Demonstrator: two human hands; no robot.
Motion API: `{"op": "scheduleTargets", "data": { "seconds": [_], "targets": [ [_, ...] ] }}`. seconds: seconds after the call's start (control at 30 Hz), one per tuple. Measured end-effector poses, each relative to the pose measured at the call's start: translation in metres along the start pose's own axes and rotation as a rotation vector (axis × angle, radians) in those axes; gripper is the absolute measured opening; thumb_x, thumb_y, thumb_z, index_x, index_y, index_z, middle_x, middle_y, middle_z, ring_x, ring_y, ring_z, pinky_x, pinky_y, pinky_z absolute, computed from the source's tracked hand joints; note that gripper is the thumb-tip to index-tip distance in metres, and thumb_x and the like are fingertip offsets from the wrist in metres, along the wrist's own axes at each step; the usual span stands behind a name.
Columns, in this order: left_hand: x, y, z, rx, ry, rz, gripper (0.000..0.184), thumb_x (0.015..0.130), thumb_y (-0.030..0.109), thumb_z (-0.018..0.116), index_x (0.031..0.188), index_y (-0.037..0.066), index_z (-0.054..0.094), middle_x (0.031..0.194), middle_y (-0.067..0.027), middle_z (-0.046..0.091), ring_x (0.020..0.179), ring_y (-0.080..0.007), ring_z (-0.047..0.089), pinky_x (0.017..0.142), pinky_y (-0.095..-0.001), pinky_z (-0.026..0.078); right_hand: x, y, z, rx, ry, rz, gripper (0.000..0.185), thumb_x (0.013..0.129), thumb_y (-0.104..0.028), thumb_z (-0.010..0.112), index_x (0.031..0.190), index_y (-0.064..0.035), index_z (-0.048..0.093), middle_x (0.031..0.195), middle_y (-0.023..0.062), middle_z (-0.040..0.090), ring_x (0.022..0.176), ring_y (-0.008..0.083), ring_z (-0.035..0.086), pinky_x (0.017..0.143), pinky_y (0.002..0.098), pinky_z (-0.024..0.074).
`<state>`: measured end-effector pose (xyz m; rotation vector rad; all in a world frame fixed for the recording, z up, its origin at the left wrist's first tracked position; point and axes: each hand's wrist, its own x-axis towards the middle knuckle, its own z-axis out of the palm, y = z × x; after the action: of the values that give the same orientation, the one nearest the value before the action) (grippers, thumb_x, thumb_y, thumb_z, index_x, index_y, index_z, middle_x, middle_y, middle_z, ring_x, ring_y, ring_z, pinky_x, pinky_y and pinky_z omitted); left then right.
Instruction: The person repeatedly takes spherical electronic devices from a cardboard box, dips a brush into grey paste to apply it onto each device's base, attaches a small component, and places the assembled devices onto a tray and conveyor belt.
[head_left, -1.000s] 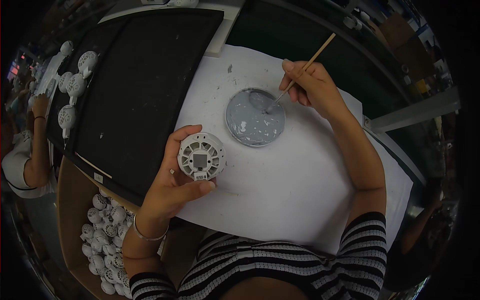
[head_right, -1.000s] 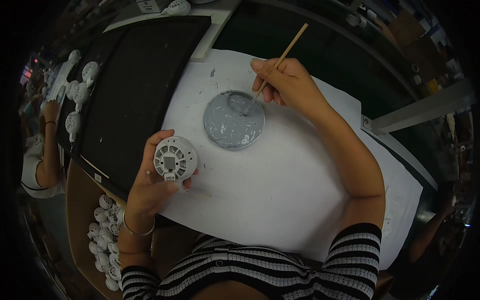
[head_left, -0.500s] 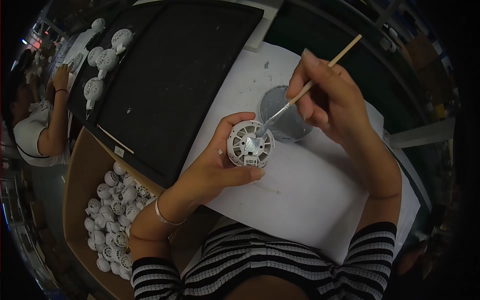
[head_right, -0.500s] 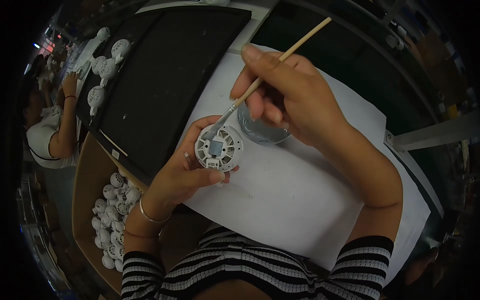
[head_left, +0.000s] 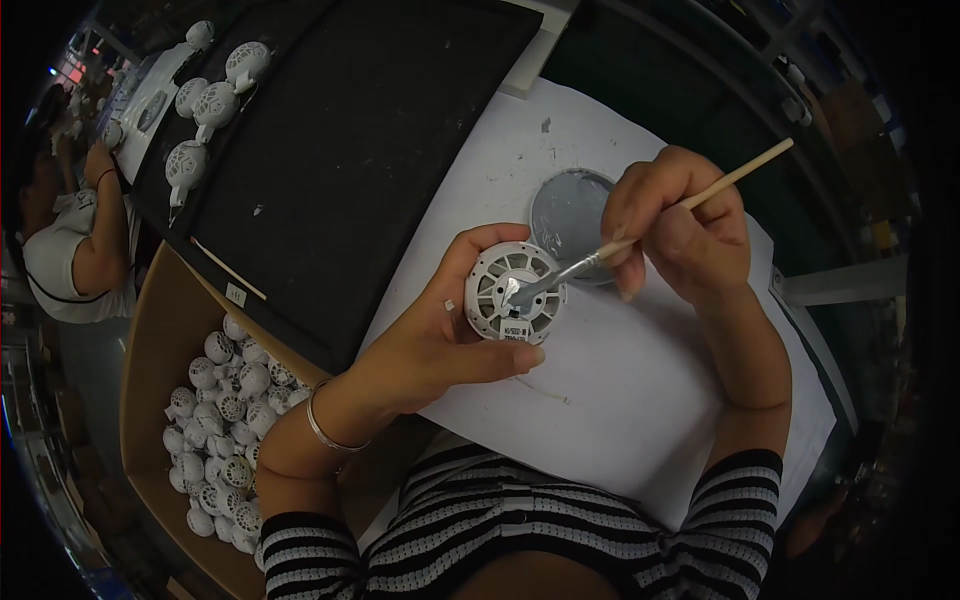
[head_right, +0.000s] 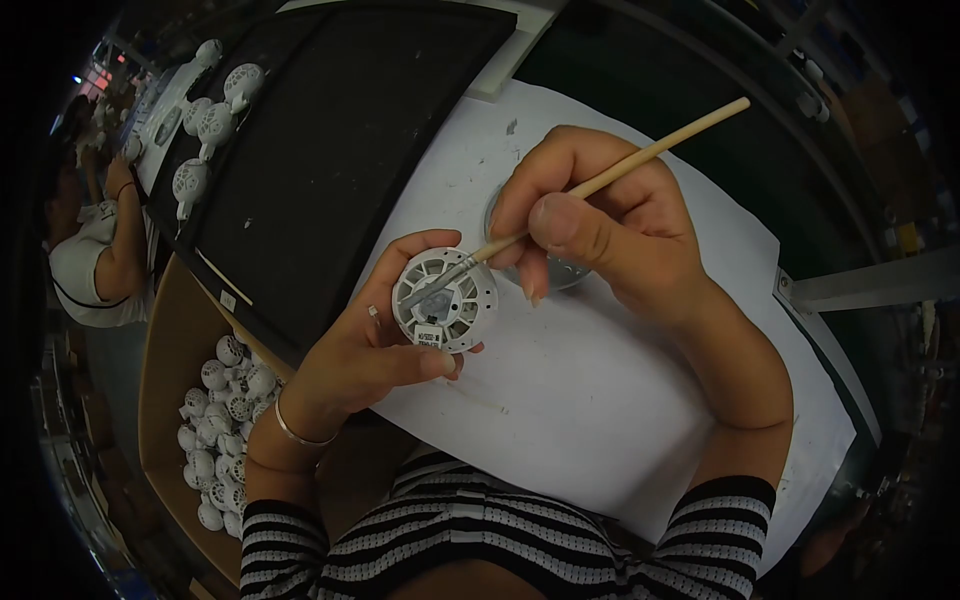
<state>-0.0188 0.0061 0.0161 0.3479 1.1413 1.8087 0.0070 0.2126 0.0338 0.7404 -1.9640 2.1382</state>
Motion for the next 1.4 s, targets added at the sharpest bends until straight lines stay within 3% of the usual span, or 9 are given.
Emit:
{"op": "scheduleTargets", "data": {
  "seconds": [0.1,0.2,0.33,0.4,0.57,0.63,1.07,1.13,1.4],
  "targets": [
    [0.0,0.002,0.001,0.007,-0.028,0.002,0.074,0.069,-0.003,0.064,0.128,0.009,0.021,0.103,-0.004,0.045,0.093,-0.0097,0.048,0.076,-0.0219,0.044,0.002,-0.011,0.006,0.077,0.119,0.07,0.029,0.09,-0.026,0.042,0.081,0.0007,0.048,0.06,0.0082,0.054,0.042,0.0068,0.049,0.037,0.0183,0.042],
    [-0.001,0.002,-0.001,0.041,-0.009,0.013,0.076,0.068,-0.003,0.065,0.128,0.01,0.02,0.104,-0.0042,0.045,0.096,-0.0103,0.047,0.079,-0.0228,0.044,-0.003,0.001,0.01,0.47,0.23,0.451,0.028,0.092,-0.024,0.037,0.08,-0.0016,0.049,0.061,0.0104,0.056,0.041,0.009,0.049,0.035,0.0202,0.0403],
    [-0.002,-0.006,-0.002,0.125,0.047,0.233,0.079,0.067,-0.005,0.065,0.128,0.01,0.018,0.109,-0.0062,0.04,0.1,-0.012,0.045,0.082,-0.0239,0.044,-0.003,-0.011,0.019,0.734,0.196,0.263,0.03,0.094,-0.025,0.031,0.085,-0.0014,0.047,0.061,0.0116,0.056,0.041,0.0108,0.049,0.037,0.0215,0.0419],
    [0.0,-0.008,-0.004,0.195,0.091,0.329,0.08,0.067,-0.005,0.065,0.128,0.009,0.017,0.11,-0.007,0.038,0.101,-0.0128,0.045,0.082,-0.0245,0.044,-0.006,-0.019,0.028,0.457,0.175,-0.043,0.036,0.095,-0.029,0.025,0.086,-0.0006,0.044,0.062,0.013,0.056,0.043,0.0131,0.049,0.039,0.0234,0.0436],
    [0.007,-0.018,-0.014,0.432,0.253,0.586,0.083,0.064,-0.006,0.065,0.129,0.006,0.015,0.115,-0.0099,0.025,0.107,-0.0183,0.041,0.084,-0.0269,0.045,-0.014,0.006,0.038,-0.437,0.064,-0.239,0.027,0.083,-0.026,0.055,0.075,-0.0022,0.045,0.065,0.0112,0.056,0.05,0.0144,0.052,0.041,0.025,0.0435],
    [0.005,-0.02,-0.015,0.521,0.273,0.594,0.083,0.064,-0.006,0.065,0.129,0.006,0.016,0.115,-0.0104,0.023,0.108,-0.0191,0.039,0.084,-0.027,0.045,-0.009,0.012,0.042,-1.043,-0.015,-0.572,0.024,0.072,-0.014,0.067,0.066,-0.003,0.046,0.067,0.0104,0.055,0.05,0.0151,0.052,0.04,0.0254,0.0431],
    [0.002,-0.013,-0.016,0.503,0.109,0.333,0.07,0.066,-0.002,0.06,0.127,0.007,0.025,0.111,-0.0124,0.028,0.102,-0.0206,0.04,0.085,-0.0291,0.041,-0.003,0.005,0.031,-1.002,-0.192,-0.573,0.028,0.064,-0.001,0.068,0.064,-0.004,0.041,0.076,0.0167,0.059,0.058,0.022,0.058,0.044,0.0262,0.0452],
    [0.002,-0.015,-0.014,0.564,0.061,0.35,0.067,0.067,0.001,0.06,0.126,0.006,0.027,0.111,-0.0117,0.029,0.1,-0.019,0.04,0.083,-0.0284,0.04,-0.005,0.003,0.024,-1.016,-0.211,-0.359,0.019,0.065,-0.003,0.062,0.068,-0.0044,0.044,0.065,0.0067,0.051,0.053,0.0177,0.05,0.042,0.0281,0.0396],
    [0.002,-0.011,-0.013,0.503,0.061,0.235,0.046,0.078,0.011,0.054,0.119,0.003,0.036,0.105,-0.0102,0.035,0.095,-0.0157,0.039,0.078,-0.0254,0.038,-0.003,-0.002,0.028,-0.775,-0.091,0.027,0.034,0.062,-0.002,0.069,0.077,-0.0065,0.038,0.062,0.0056,0.046,0.057,0.0203,0.051,0.049,0.0309,0.0393]
  ]
}}
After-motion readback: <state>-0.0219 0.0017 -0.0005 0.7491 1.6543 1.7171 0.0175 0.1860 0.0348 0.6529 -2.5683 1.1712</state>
